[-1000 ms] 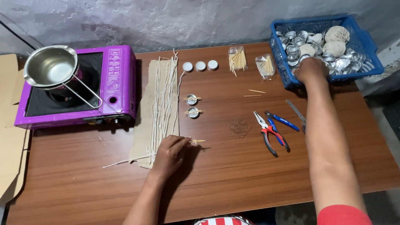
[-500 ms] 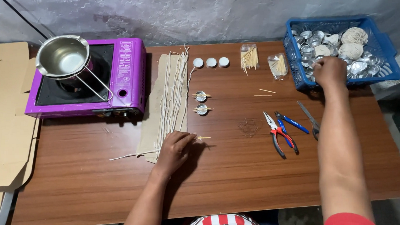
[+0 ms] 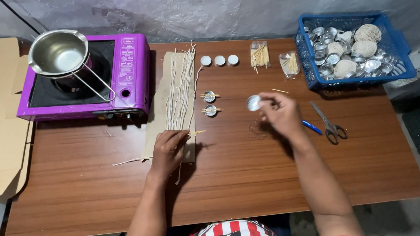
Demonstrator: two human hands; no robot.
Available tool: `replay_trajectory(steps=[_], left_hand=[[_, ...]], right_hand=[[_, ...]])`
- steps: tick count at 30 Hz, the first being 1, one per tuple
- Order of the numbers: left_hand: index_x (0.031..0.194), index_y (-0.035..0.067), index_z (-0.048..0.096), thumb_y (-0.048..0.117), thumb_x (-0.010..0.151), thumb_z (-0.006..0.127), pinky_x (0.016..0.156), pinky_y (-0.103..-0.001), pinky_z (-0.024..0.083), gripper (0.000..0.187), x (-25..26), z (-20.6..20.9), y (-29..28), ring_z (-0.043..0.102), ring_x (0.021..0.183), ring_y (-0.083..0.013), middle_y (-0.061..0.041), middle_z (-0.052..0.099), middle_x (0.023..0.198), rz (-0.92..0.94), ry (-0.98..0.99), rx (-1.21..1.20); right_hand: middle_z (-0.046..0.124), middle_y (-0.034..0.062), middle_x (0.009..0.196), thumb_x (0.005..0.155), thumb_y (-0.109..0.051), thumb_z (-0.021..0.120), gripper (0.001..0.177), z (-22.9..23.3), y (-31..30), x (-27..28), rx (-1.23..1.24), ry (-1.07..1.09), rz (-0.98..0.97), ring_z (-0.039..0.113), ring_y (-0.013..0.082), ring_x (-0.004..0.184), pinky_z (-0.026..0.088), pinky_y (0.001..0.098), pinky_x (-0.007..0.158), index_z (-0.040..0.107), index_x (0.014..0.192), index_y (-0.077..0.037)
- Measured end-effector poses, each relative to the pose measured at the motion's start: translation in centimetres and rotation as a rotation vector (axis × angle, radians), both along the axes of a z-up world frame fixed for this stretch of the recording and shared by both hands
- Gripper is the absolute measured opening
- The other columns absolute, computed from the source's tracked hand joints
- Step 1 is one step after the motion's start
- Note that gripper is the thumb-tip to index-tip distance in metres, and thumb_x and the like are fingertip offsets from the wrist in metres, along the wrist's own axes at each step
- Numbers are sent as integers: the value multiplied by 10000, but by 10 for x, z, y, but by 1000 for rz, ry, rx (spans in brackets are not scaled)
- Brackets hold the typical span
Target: Preparing candle wicks by cutting them to size and attaching metal wick tabs using pliers and scissors.
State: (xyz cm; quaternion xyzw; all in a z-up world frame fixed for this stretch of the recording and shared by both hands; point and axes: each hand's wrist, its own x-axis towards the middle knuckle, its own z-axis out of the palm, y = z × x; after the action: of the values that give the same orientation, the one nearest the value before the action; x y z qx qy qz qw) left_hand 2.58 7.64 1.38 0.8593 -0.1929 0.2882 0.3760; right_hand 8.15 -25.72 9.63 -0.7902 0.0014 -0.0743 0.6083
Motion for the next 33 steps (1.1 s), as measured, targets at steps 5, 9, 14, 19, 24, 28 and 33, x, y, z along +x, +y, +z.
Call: replay_trajectory(steps=[5, 9, 14, 19, 24, 28, 33], left_hand=[[1031, 136, 807, 102, 868, 810, 686, -303, 499, 167, -1, 3, 0, 711, 811, -209, -32, 751, 871, 26, -11, 2], [1025, 131, 805, 106, 876, 800, 696, -309, 491, 151, -4, 6, -1, 707, 813, -223, -42, 743, 867, 13, -2, 11], [1010, 146, 808, 128, 878, 801, 698, -299, 485, 134, -3, 3, 2, 710, 816, -206, -29, 746, 861, 24, 8, 19], [1016, 147, 807, 137, 884, 797, 703, -293, 480, 133, -3, 1, 1, 709, 819, -197, -23, 748, 860, 28, 24, 23], [1004, 155, 812, 137, 877, 801, 707, -278, 479, 128, -4, 3, 1, 710, 824, -190, -15, 749, 858, 37, 36, 30], [1007, 153, 815, 130, 879, 801, 711, -269, 473, 131, -2, 1, -2, 710, 822, -177, -17, 751, 857, 36, 53, 45], [1012, 170, 814, 148, 873, 800, 719, -279, 469, 142, 0, -5, -4, 710, 831, -186, -13, 750, 854, 13, 92, 69]], right_hand=[[738, 201, 753, 839, -4, 656, 354, -26, 68, -22, -11, 317, 150, 705, 177, 556, 611, 277, 492, 711, 1188, 17], [724, 151, 670, 848, -33, 651, 337, -57, 84, -16, -89, 335, 145, 691, 145, 516, 597, 259, 472, 716, 1176, 10], [739, 102, 886, 753, -180, 851, 489, -105, 71, -16, -387, 160, 154, 695, 157, 726, 576, 304, 665, 728, 1210, -56], [680, 140, 942, 734, -233, 886, 557, -124, 83, -11, -539, 26, 170, 715, 307, 908, 596, 413, 797, 705, 1212, -11], [659, 38, 881, 695, -290, 892, 465, -125, 96, -8, -601, -50, 105, 722, 245, 904, 602, 380, 773, 727, 1093, -118], [660, 41, 883, 681, -329, 890, 488, -126, 95, -3, -614, -32, 104, 717, 259, 916, 596, 399, 793, 722, 1097, -137], [677, 50, 890, 681, -316, 890, 555, -111, 96, -6, -586, 12, 142, 715, 280, 946, 593, 419, 809, 711, 1174, -137]])
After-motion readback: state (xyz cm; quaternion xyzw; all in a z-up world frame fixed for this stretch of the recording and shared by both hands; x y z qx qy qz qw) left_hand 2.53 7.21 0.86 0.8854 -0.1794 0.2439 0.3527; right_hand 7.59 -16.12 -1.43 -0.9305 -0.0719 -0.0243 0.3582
